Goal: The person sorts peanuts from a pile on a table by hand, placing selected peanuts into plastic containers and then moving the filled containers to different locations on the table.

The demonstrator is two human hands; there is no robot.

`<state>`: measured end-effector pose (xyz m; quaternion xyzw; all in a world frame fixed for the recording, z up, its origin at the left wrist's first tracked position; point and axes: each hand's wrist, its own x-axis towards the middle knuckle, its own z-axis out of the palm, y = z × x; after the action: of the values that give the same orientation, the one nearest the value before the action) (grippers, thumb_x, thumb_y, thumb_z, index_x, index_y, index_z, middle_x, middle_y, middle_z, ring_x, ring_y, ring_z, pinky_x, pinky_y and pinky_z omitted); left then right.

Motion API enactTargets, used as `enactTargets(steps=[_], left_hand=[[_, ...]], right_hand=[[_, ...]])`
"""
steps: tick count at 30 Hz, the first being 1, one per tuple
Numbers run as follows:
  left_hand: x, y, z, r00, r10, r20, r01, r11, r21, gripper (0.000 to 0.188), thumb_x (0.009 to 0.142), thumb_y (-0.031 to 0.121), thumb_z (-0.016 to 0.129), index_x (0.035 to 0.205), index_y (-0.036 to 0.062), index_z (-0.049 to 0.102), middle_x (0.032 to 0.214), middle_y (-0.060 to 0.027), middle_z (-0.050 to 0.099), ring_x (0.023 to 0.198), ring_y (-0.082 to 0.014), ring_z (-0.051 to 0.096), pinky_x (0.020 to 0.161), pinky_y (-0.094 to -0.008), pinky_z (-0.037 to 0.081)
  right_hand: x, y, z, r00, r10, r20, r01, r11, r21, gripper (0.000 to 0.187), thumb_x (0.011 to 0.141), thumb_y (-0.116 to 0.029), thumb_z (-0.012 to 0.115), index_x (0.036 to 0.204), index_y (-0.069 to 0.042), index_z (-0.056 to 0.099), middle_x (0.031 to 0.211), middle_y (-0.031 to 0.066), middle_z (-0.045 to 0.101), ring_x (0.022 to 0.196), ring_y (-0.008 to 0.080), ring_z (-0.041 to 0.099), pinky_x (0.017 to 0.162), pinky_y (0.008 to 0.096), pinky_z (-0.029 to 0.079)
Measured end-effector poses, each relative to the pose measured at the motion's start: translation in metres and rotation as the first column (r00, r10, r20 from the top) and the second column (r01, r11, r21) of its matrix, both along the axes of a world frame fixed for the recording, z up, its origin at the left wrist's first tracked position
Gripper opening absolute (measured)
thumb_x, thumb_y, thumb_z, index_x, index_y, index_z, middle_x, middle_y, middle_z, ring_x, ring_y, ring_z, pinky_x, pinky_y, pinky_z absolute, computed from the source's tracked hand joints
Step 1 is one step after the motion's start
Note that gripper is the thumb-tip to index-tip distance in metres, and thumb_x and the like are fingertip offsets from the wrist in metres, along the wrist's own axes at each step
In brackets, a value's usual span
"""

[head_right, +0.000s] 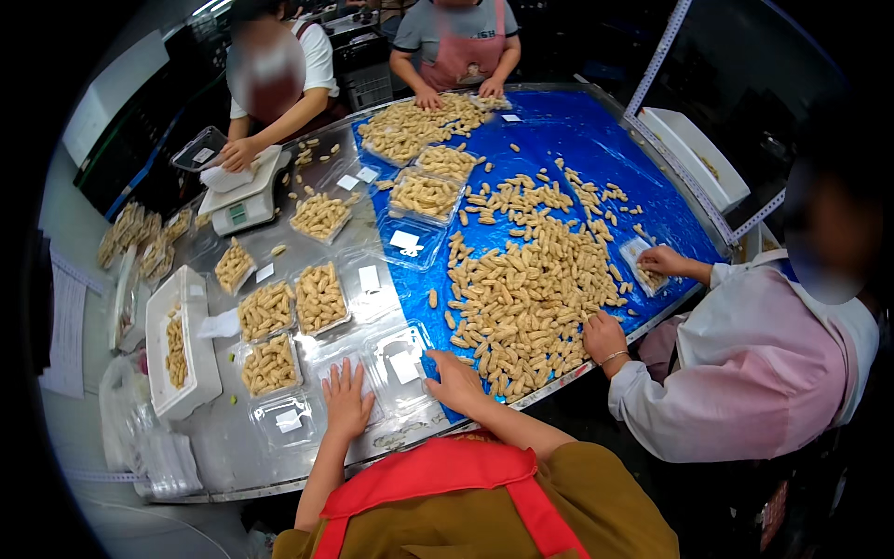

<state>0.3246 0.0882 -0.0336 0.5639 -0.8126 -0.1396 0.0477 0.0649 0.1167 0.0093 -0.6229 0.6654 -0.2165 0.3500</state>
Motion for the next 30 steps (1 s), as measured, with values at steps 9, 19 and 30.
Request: enactTargets(steps=[9, 19, 30], left_hand=[[0.008, 0.000, 0.008, 0.994, 0.008, -0.112, -0.013, 0.999, -0.044, 0.065, 0.089, 0.035, 0.053, 0.144, 0.0083, 0.033, 0.151, -0.0167, 0.027, 0.139, -0.0418, 0.019, 0.112, -0.0564, 0.012], [-0.005, 0.012, 0.026, 0.989, 0.100, -0.113, -0.111, 0.989, -0.094, 0.063, 0.088, 0.028, 0.054, 0.142, 0.0010, 0.034, 0.149, -0.0204, 0.028, 0.138, -0.0443, 0.018, 0.111, -0.0581, 0.011], [-0.082, -0.027, 0.087, 0.888, -0.032, -0.458, -0.196, 0.875, -0.443, 0.065, 0.086, 0.020, 0.054, 0.143, 0.0012, 0.030, 0.147, -0.0204, 0.032, 0.138, -0.0430, 0.022, 0.111, -0.0550, 0.014]], right_hand=[[0.000, -0.009, -0.018, 0.998, -0.056, -0.039, 0.059, 0.996, 0.064, 0.063, 0.077, -0.024, 0.068, 0.133, -0.004, 0.047, 0.083, 0.0106, 0.062, 0.078, 0.0304, 0.062, 0.068, 0.0406, 0.050], [0.000, -0.033, 0.002, 0.820, -0.056, 0.569, -0.062, 0.981, 0.186, 0.029, 0.095, -0.018, 0.046, 0.120, -0.004, 0.051, 0.077, 0.0097, 0.066, 0.057, 0.0158, 0.063, 0.050, 0.0295, 0.049], [-0.142, -0.136, 0.079, 0.643, -0.224, 0.732, 0.238, 0.967, 0.087, 0.034, 0.097, -0.021, 0.048, 0.128, -0.006, 0.052, 0.078, 0.0058, 0.065, 0.062, 0.0099, 0.064, 0.045, 0.0216, 0.042]])
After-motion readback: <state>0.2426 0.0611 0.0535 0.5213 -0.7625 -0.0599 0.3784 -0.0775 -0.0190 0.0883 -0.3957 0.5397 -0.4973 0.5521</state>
